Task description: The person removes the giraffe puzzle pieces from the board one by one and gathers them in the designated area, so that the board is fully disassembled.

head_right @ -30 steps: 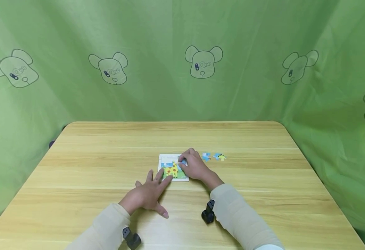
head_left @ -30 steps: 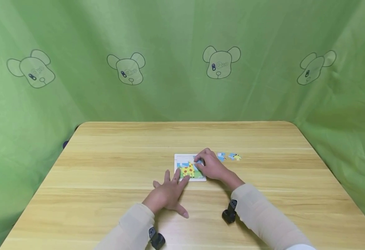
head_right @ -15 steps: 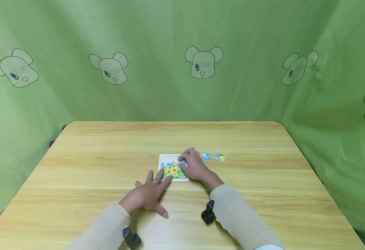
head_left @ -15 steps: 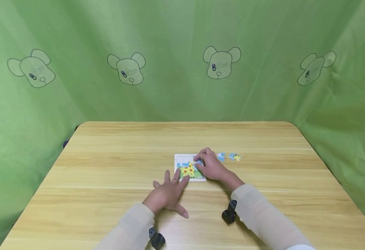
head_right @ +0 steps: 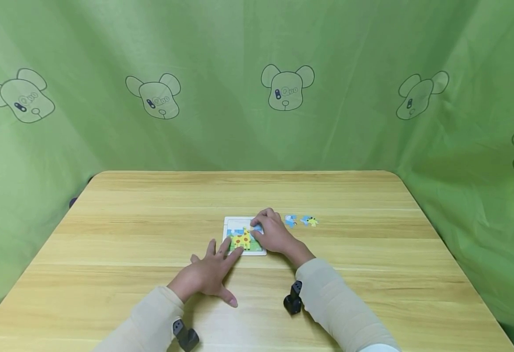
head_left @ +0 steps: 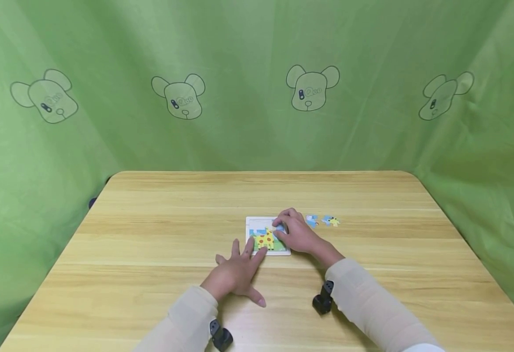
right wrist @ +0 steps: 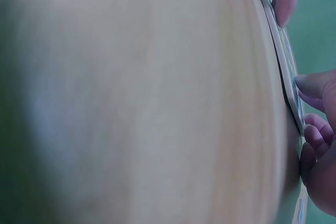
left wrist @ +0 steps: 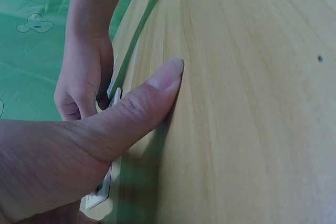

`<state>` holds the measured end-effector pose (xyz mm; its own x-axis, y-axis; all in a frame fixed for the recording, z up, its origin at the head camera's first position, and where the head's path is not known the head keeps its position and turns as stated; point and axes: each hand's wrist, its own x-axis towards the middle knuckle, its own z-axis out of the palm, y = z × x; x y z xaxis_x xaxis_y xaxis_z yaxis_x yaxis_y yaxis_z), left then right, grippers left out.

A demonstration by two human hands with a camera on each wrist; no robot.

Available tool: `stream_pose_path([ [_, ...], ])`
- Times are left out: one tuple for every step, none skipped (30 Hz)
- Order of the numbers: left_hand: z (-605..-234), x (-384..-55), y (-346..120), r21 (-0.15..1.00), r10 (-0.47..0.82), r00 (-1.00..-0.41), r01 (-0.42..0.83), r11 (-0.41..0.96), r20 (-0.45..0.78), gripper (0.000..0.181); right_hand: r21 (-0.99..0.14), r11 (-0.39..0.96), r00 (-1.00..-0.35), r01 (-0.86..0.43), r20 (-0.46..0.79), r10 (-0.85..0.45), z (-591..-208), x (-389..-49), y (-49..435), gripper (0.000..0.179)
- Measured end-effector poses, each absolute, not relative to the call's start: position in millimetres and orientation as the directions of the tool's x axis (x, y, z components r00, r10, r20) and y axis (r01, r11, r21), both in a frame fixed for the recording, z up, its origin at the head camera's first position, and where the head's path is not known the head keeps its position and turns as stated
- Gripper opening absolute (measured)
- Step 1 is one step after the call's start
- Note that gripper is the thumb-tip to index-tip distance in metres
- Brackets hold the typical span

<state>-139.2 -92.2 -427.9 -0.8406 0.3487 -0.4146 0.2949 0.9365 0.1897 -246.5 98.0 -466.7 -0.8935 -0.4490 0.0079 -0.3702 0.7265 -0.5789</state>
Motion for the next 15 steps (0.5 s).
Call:
stream_pose_path([
  [-428.0, -139.3, -92.2, 0.190, 0.348, -0.841, 0.294, 0.937, -0.414, 0.123, -0.579, 0.727, -0.894, -0.369, 0.006, -0.449, -466.5, -246.6, 97.9, 0.019],
  [-428.1, -139.4, -92.3, 0.191, 0.348, -0.841, 0.294, 0.937, -0.415, 0.123, -0.579, 0.727, -0.893, -0.370, 0.005, -0.450, -466.4, -246.5, 97.9, 0.018],
  [-428.2, -139.4, -92.3, 0.191, 0.348, -0.841, 0.294, 0.937, -0.415, 0.123, -0.578, 0.727, -0.893, -0.369, 0.003, -0.451, -466.3, -246.5, 97.9, 0.018],
  [-428.3, -139.4, -92.4, 0.191, 0.348, -0.840, 0.294, 0.937, -0.415, 0.123, -0.579, 0.727, -0.892, -0.369, 0.002, -0.452, -466.3, -246.5, 97.9, 0.018],
  [-428.3, -139.5, -92.4, 0.192, 0.349, -0.840, 0.294, 0.936, -0.415, 0.123, -0.580, 0.726, -0.892, -0.369, 0.001, -0.453, -466.2, -246.5, 97.9, 0.018],
  [-428.4, -139.5, -92.5, 0.191, 0.349, -0.841, 0.295, 0.936, -0.414, 0.124, -0.579, 0.726, -0.891, -0.371, 0.001, -0.454, -466.2, -246.6, 98.0, 0.018],
  [-428.4, -139.5, -92.5, 0.190, 0.350, -0.841, 0.296, 0.936, -0.413, 0.124, -0.581, 0.727, -0.892, -0.366, -0.002, -0.452, -466.2, -246.8, 98.0, 0.018],
  [-428.5, -139.5, -92.5, 0.189, 0.351, -0.841, 0.298, 0.936, -0.411, 0.124, -0.580, 0.727, -0.892, -0.368, -0.001, -0.453, -466.2, -246.9, 98.2, 0.018],
  [-428.5, -139.5, -92.5, 0.186, 0.352, -0.842, 0.300, 0.935, -0.410, 0.124, -0.580, 0.727, -0.892, -0.368, -0.001, -0.452, -466.1, -247.0, 98.2, 0.018],
  [-428.6, -139.5, -92.5, 0.184, 0.352, -0.842, 0.302, 0.935, -0.408, 0.124, -0.580, 0.726, -0.892, -0.368, -0.001, -0.452, -466.1, -247.2, 98.3, 0.017],
  [-428.6, -139.5, -92.4, 0.183, 0.353, -0.843, 0.304, 0.935, -0.406, 0.124, -0.580, 0.726, -0.891, -0.369, 0.000, -0.453, -465.9, -247.2, 98.4, 0.017],
  [-428.6, -139.4, -92.4, 0.183, 0.353, -0.843, 0.304, 0.935, -0.405, 0.124, -0.580, 0.726, -0.891, -0.369, 0.000, -0.453, -465.9, -247.2, 98.5, 0.017],
  [-428.5, -139.4, -92.4, 0.183, 0.353, -0.843, 0.304, 0.935, -0.405, 0.124, -0.581, 0.725, -0.891, -0.369, 0.001, -0.453, -465.7, -247.1, 98.5, 0.017],
  [-428.5, -139.3, -92.4, 0.183, 0.353, -0.844, 0.303, 0.935, -0.405, 0.124, -0.582, 0.724, -0.891, -0.369, 0.001, -0.453, -465.4, -247.0, 98.5, 0.017],
  [-428.4, -139.3, -92.4, 0.184, 0.352, -0.843, 0.302, 0.935, -0.406, 0.124, -0.584, 0.724, -0.891, -0.369, 0.000, -0.454, -465.2, -246.8, 98.5, 0.017],
])
